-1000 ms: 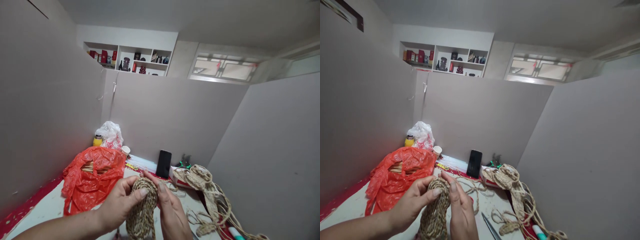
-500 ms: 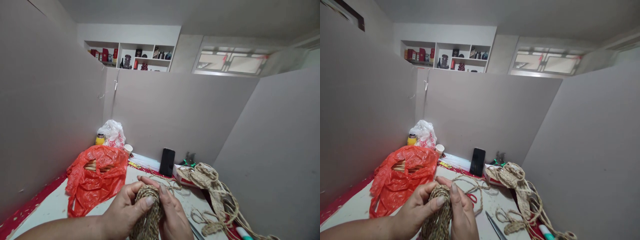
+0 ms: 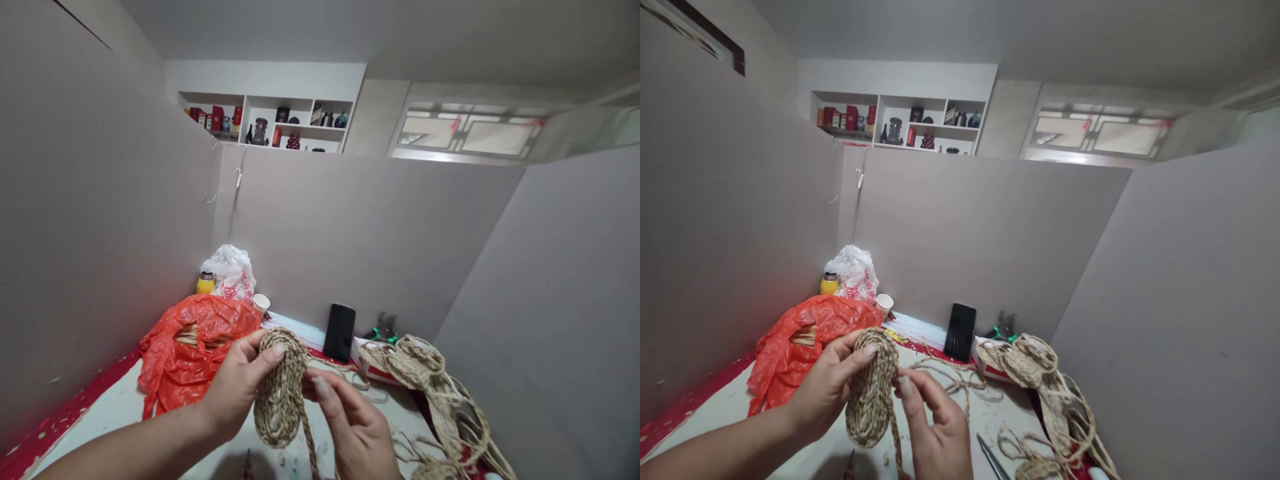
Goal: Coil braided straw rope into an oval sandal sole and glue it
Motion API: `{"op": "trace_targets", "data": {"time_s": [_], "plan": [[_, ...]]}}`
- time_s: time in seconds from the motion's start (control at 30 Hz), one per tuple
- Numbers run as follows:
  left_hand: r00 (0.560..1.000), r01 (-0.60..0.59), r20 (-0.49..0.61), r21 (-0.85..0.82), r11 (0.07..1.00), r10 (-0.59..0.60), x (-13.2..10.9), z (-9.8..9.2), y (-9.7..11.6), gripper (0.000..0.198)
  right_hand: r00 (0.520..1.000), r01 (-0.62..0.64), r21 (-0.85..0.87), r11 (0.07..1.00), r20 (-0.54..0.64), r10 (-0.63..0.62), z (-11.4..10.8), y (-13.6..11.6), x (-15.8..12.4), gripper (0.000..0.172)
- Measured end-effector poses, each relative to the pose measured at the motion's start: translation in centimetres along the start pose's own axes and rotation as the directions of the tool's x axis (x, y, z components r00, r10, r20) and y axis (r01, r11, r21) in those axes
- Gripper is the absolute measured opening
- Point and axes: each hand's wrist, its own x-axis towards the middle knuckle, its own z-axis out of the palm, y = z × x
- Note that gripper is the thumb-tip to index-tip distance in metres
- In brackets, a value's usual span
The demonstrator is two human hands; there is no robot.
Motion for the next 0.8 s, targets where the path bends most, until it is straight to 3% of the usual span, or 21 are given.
{"op": "trace_targets", "data": {"time_s": [0.37, 0.5, 0.63, 0.7, 0.8], "plan": [[0.997, 0.017, 0.078, 0.047, 0.999, -0.020, -0.2, 0.2, 0.0, 0.017, 0.998, -0.058, 0.158, 0.986, 0.037, 0.053, 0.7, -0.2, 0.2, 0.021], [0.993, -0.003, 0.120, 0.082, 0.997, -0.006, 0.0, 0.2, -0.1, 0.022, 0.999, -0.007, 0.145, 0.989, -0.048, 0.014, 0.6, -0.1, 0.2, 0.019], [0.992, -0.012, 0.126, 0.129, 0.992, -0.004, 0.3, 0.3, -0.1, 0.032, 0.970, 0.102, 0.120, 0.987, -0.233, -0.072, 0.0, -0.3, 0.5, 0.018], [0.986, 0.018, 0.163, 0.153, 0.988, -0.043, 0.3, 0.4, -0.3, 0.035, 0.952, 0.121, 0.138, 0.983, -0.296, -0.076, -0.2, -0.6, 0.8, 0.019], [0.959, 0.102, 0.245, 0.178, 0.979, -0.144, 0.3, 0.2, -1.0, 0.039, 0.958, 0.077, 0.166, 0.983, -0.286, -0.026, -0.5, -0.8, 1.4, 0.021]]}}
